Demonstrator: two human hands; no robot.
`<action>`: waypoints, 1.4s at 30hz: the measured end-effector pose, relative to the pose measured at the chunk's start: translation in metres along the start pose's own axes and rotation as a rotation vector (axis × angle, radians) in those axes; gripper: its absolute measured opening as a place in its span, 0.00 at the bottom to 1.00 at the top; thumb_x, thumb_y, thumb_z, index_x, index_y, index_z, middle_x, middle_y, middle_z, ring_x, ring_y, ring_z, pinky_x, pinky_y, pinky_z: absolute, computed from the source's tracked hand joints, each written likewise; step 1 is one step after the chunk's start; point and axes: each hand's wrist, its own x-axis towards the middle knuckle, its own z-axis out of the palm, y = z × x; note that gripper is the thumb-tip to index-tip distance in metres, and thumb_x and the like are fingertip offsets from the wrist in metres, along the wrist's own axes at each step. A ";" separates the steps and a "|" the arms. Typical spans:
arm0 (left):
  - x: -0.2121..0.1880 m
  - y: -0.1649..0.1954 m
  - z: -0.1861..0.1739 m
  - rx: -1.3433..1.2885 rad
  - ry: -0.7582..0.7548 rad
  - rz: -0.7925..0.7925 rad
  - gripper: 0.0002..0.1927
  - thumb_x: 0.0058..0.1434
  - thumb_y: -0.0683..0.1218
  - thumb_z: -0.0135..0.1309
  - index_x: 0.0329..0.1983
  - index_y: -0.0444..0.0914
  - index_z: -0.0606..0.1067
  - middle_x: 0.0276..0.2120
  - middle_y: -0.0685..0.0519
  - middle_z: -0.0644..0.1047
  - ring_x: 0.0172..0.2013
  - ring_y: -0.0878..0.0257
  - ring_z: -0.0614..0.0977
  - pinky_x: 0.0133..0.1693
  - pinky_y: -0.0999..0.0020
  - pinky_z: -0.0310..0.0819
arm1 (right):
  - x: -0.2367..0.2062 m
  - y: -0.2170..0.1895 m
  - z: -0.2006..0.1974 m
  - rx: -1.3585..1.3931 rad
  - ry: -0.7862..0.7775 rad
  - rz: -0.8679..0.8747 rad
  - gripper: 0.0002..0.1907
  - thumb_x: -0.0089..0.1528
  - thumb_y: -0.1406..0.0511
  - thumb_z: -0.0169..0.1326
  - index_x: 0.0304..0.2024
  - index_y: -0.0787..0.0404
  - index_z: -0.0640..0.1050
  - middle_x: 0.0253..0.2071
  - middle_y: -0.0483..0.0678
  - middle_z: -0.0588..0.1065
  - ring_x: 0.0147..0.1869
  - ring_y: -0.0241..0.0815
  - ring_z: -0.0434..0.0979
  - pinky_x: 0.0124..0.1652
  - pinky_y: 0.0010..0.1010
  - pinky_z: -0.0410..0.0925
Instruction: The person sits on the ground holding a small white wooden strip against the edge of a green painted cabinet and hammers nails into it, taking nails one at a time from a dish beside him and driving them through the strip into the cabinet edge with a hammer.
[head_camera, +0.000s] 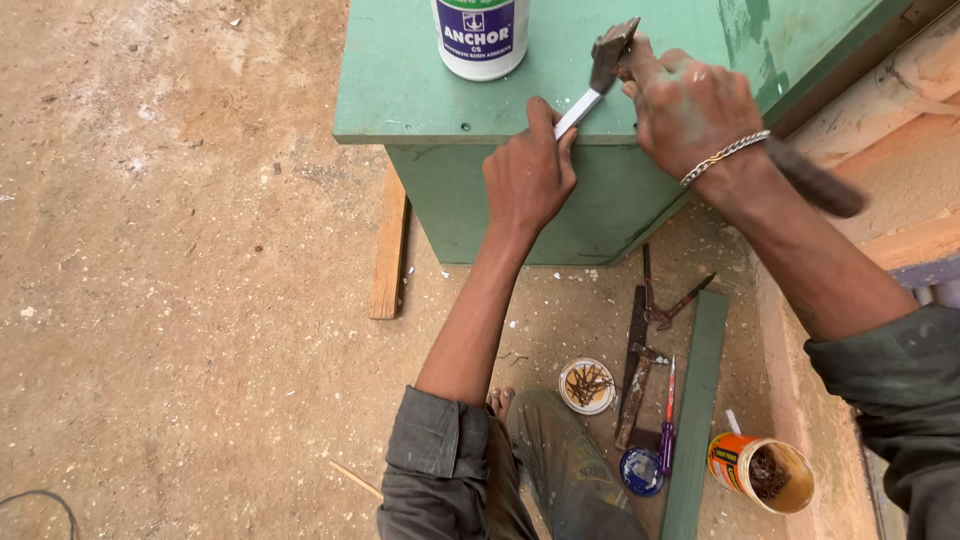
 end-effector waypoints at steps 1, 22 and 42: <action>0.001 0.000 0.000 0.002 0.007 0.006 0.13 0.67 0.50 0.54 0.45 0.40 0.64 0.22 0.45 0.80 0.24 0.41 0.81 0.24 0.44 0.69 | 0.000 0.000 0.000 -0.045 0.006 -0.003 0.20 0.71 0.62 0.57 0.62 0.65 0.76 0.36 0.56 0.77 0.30 0.58 0.79 0.28 0.47 0.71; 0.002 -0.003 0.005 0.031 -0.011 0.040 0.14 0.66 0.49 0.54 0.46 0.40 0.63 0.23 0.44 0.80 0.23 0.41 0.81 0.22 0.44 0.68 | -0.005 -0.003 -0.013 -0.083 0.029 0.010 0.22 0.69 0.63 0.60 0.64 0.63 0.77 0.36 0.56 0.78 0.30 0.56 0.80 0.28 0.45 0.72; 0.001 -0.003 0.006 0.057 0.002 0.063 0.14 0.67 0.50 0.54 0.45 0.40 0.63 0.20 0.45 0.79 0.21 0.42 0.81 0.21 0.45 0.67 | -0.006 -0.010 -0.006 -0.086 -0.079 0.020 0.23 0.71 0.61 0.59 0.67 0.59 0.76 0.38 0.56 0.78 0.30 0.56 0.80 0.27 0.47 0.71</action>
